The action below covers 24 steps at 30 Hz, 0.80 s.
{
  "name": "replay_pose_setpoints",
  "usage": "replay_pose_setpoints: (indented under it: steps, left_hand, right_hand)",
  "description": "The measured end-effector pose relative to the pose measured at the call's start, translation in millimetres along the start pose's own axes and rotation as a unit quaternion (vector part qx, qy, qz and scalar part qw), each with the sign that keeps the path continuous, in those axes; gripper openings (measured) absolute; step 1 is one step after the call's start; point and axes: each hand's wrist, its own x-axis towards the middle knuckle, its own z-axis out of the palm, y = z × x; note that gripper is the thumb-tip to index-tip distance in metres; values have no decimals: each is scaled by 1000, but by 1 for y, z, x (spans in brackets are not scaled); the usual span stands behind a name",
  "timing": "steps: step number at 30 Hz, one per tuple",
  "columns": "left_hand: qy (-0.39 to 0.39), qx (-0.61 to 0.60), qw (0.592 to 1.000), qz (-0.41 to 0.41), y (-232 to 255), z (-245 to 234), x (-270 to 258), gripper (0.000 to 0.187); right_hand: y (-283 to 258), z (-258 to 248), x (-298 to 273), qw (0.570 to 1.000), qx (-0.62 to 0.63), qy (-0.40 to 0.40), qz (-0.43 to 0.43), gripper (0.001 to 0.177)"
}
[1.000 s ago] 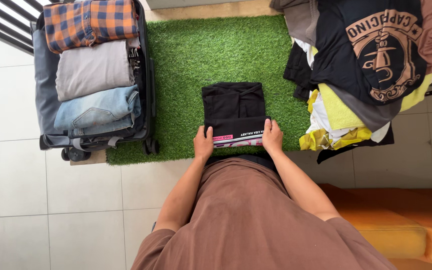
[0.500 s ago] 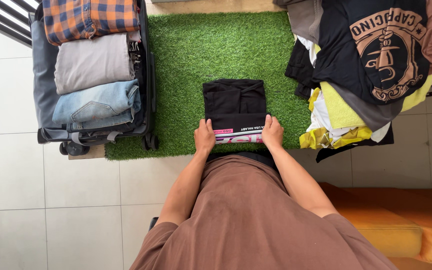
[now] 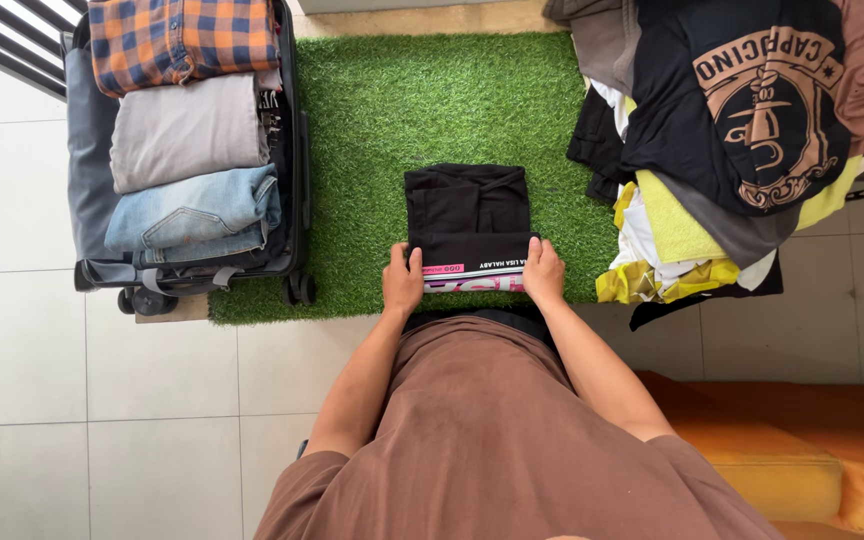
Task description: The person packs a folded shirt into a suitcase, folds another shirt and places it inside, then folds a garment by hand.
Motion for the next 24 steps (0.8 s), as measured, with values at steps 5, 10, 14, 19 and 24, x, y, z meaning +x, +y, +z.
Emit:
replay_pose_setpoints:
  steps: [5,10,14,19,24]
  left_hand:
    - [-3,-30,999,31,-10,0,0,37]
    - [-30,-37,999,3,-8,-5,1,37]
    - [-10,-15,1000,8,-3,-3,0,36]
    - [-7,2,1000,-1,0,-1,1,32]
    - [-4,51,999,13,1,3,3,32]
  right_hand:
    - [-4,-3,-2,1000,3,-9,6,47]
    - [-6,-5,-3,1000,11,-11,11,47]
    - [-3,-4,-3,1000,10,-7,4,48]
    - [0,-2,-2,1000,6,-10,6,48]
    - [-11,-9,-5,1000,8,-10,24,47]
